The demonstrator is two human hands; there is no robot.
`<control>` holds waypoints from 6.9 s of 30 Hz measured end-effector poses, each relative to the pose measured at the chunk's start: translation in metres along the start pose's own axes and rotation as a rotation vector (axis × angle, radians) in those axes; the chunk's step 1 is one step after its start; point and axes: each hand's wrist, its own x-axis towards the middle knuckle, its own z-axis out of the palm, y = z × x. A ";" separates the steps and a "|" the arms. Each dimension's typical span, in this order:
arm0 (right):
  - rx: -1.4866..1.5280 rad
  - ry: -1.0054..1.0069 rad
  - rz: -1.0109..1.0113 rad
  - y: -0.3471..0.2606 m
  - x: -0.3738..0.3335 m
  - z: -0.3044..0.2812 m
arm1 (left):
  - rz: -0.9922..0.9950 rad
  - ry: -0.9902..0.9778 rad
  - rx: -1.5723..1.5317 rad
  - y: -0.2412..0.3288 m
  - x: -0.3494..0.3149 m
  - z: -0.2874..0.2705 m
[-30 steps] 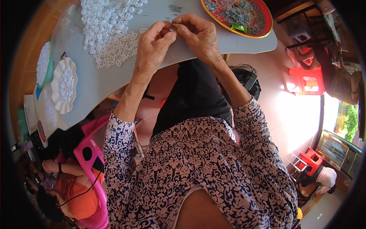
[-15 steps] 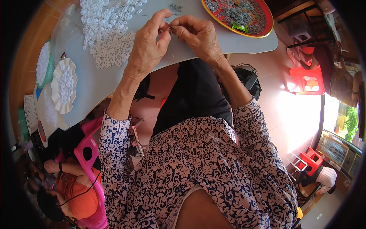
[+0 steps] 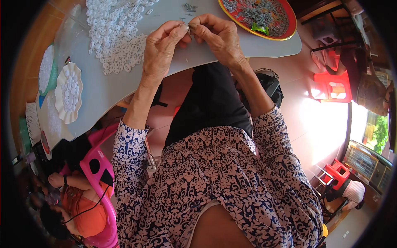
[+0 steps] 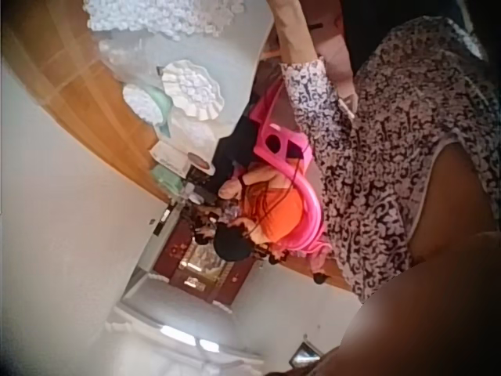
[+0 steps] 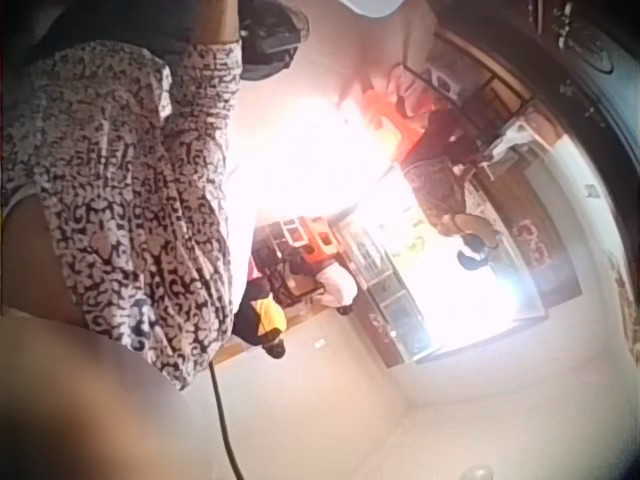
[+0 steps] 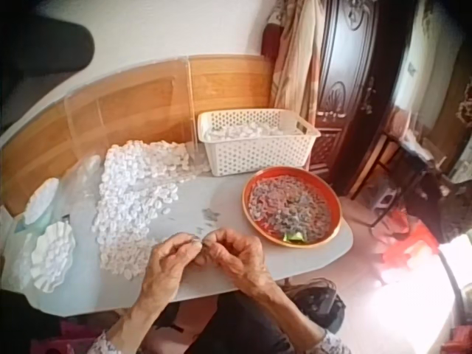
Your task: Sorting and arranging small white plastic garment accessories on a table.
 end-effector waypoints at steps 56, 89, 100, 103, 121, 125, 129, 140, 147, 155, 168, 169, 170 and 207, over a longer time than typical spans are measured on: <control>-0.088 -0.139 -0.046 -0.004 -0.001 0.003 | 0.103 -0.198 0.423 0.010 -0.005 -0.025; -0.188 -0.119 -0.009 -0.007 -0.001 0.004 | 0.136 -0.099 0.333 -0.001 -0.014 -0.017; -0.153 -0.116 -0.010 -0.005 0.003 0.003 | 0.110 -0.088 0.239 -0.002 -0.014 -0.020; -0.116 -0.102 -0.049 -0.006 -0.001 0.010 | 0.141 -0.083 0.236 -0.003 -0.015 -0.020; -0.011 -0.092 0.048 -0.003 0.000 0.004 | 0.466 -0.054 1.344 0.009 0.022 -0.078; -0.067 -0.108 0.020 -0.001 0.001 0.004 | 0.467 -0.161 1.355 0.008 0.034 -0.078; -0.105 -0.108 -0.009 -0.001 0.000 0.003 | 0.349 -0.256 1.286 0.014 0.043 -0.073; -0.061 -0.130 -0.048 -0.002 0.001 0.005 | 0.489 -0.178 1.191 0.012 0.038 -0.068; 0.125 -0.056 -0.066 -0.004 0.002 0.005 | 0.002 -0.056 0.502 0.024 0.013 -0.026; 0.269 -0.075 -0.042 0.003 0.004 -0.001 | -0.142 -0.248 0.137 0.016 0.006 -0.016; 0.272 -0.029 -0.081 -0.003 0.003 0.005 | 0.053 -0.006 0.000 0.001 0.000 -0.002; 0.273 -0.020 -0.098 -0.003 0.003 0.005 | 0.052 -0.007 0.000 0.003 0.000 -0.001; 0.273 -0.019 -0.098 -0.003 0.002 0.004 | 0.043 0.008 0.027 0.006 0.000 0.000; 0.143 0.017 -0.077 0.000 -0.001 0.008 | 0.022 -0.188 0.386 0.026 0.018 -0.020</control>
